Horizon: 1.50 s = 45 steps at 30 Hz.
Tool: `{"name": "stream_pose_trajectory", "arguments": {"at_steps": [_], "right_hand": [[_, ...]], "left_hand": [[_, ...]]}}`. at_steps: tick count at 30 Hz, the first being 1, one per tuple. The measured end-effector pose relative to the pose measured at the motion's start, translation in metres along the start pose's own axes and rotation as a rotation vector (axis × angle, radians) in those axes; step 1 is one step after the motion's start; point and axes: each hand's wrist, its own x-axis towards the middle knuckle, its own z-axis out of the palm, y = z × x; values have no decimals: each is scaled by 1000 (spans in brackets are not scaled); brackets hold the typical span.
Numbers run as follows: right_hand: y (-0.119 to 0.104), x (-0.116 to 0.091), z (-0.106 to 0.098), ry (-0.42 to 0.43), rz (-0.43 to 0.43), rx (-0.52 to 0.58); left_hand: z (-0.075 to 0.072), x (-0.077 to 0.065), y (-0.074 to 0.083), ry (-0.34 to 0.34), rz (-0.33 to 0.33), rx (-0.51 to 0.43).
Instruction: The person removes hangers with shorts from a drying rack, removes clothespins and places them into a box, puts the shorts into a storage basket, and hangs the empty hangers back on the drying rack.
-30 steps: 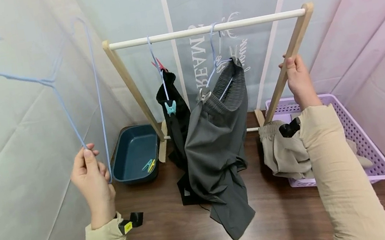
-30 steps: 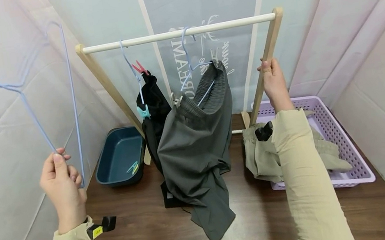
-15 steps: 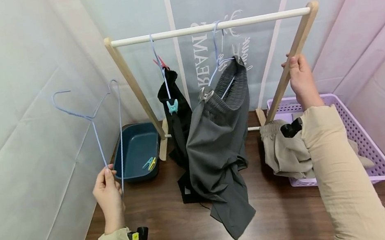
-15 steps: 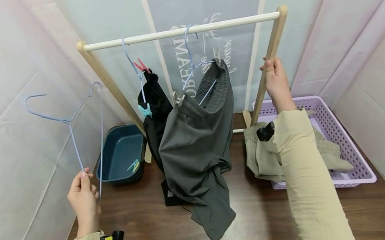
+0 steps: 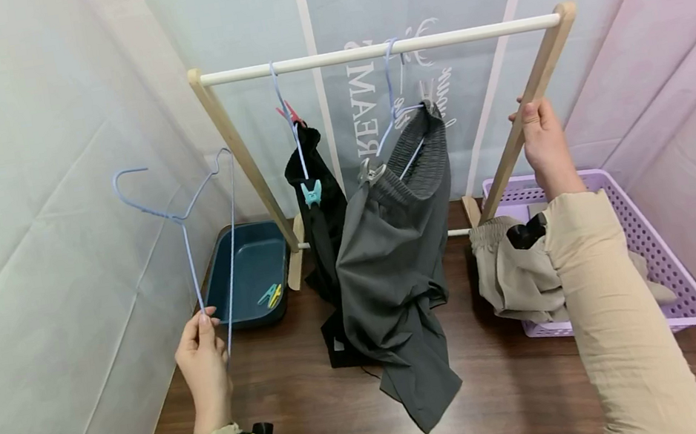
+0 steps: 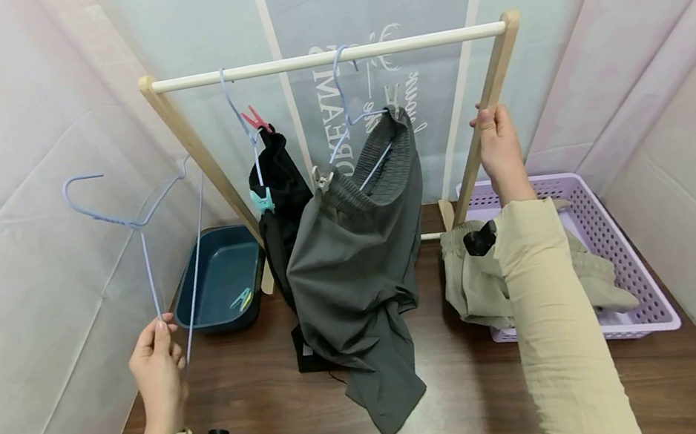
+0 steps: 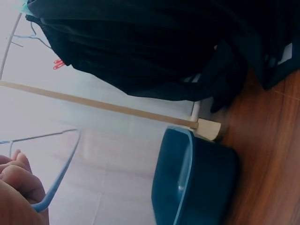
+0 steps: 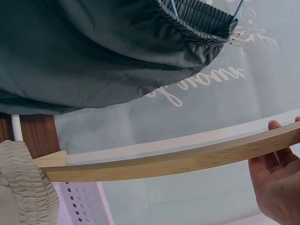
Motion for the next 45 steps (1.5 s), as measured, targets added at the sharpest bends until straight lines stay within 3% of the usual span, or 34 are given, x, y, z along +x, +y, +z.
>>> {"name": "stream_pose_trajectory", "arguments": {"at_steps": [10,16,25,29,33,45], "right_hand": [[2,1,1,-11,5,40],[2,1,0,-4,8,37],[2,0,-1,3,5,33],[1,0,-1,-3,8,42],[1,0,0,-3,1,60],[2,1,0,-8,-15,24]], "left_hand": [[-36,-1,2,28,17,89],[-55,-1,3,48,95,-46],[-44,1,15,-26,280,-288],[-37,1,21,-26,368,-328],[-35,1,22,-19,411,-346],[-44,0,14,-122,470,-407]]}}
